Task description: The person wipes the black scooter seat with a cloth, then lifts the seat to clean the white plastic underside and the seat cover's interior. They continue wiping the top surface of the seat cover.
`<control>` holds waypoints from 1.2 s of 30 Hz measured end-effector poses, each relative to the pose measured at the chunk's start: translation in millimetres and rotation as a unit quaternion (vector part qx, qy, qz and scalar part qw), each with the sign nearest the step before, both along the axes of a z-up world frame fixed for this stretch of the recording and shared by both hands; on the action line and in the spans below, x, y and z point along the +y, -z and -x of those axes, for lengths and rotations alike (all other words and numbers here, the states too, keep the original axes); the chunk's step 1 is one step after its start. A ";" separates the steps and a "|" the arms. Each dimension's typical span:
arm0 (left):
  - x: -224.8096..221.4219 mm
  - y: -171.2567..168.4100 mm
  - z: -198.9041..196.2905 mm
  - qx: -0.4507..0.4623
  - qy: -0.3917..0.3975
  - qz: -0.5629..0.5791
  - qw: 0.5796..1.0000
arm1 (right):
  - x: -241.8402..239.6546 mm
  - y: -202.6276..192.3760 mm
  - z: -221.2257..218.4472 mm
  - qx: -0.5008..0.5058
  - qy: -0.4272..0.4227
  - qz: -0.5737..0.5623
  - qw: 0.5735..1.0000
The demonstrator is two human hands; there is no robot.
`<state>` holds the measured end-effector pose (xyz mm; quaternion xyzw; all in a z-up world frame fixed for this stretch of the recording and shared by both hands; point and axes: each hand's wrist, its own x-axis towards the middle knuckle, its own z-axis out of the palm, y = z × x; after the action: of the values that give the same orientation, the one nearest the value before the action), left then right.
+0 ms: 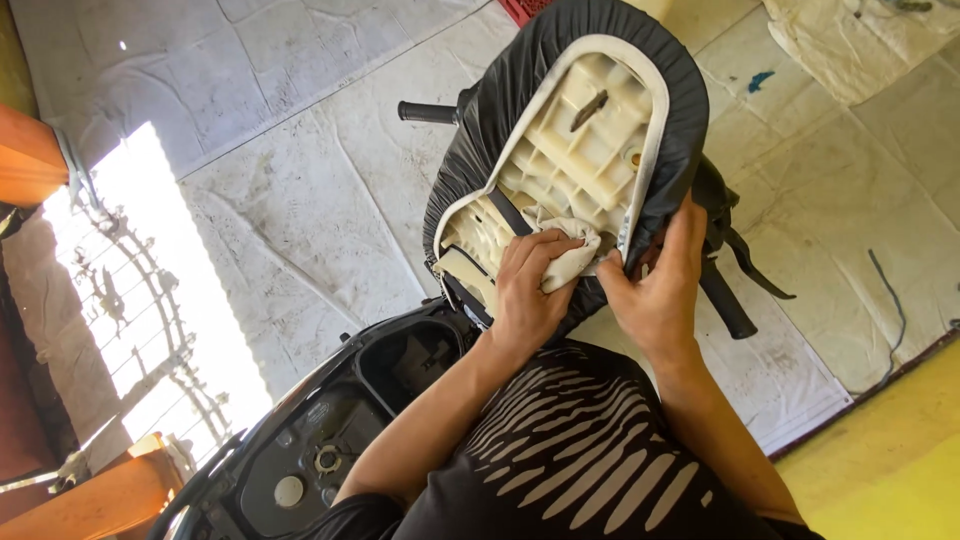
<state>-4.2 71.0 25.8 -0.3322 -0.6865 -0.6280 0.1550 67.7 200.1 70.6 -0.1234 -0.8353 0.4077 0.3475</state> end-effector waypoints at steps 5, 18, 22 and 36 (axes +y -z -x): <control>-29.1 -19.3 -1.8 0.014 0.062 0.165 0.984 | 1.4 1.9 -2.7 0.000 -0.016 0.011 1.000; -28.1 18.9 76.5 -0.069 -0.186 0.100 0.975 | -11.9 2.8 1.6 0.030 -0.021 -0.001 0.999; 0.2 19.0 32.4 0.016 -0.099 0.066 0.993 | -14.0 1.6 2.5 0.026 -0.013 -0.003 1.000; -40.9 -21.0 42.8 -0.197 -0.103 0.082 0.972 | -16.5 3.8 -2.8 0.018 -0.005 -0.019 1.000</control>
<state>-47.0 30.1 46.8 -0.1410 -0.7828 -0.6038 0.0525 70.5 183.6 66.8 -0.1047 -0.8372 0.3955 0.3630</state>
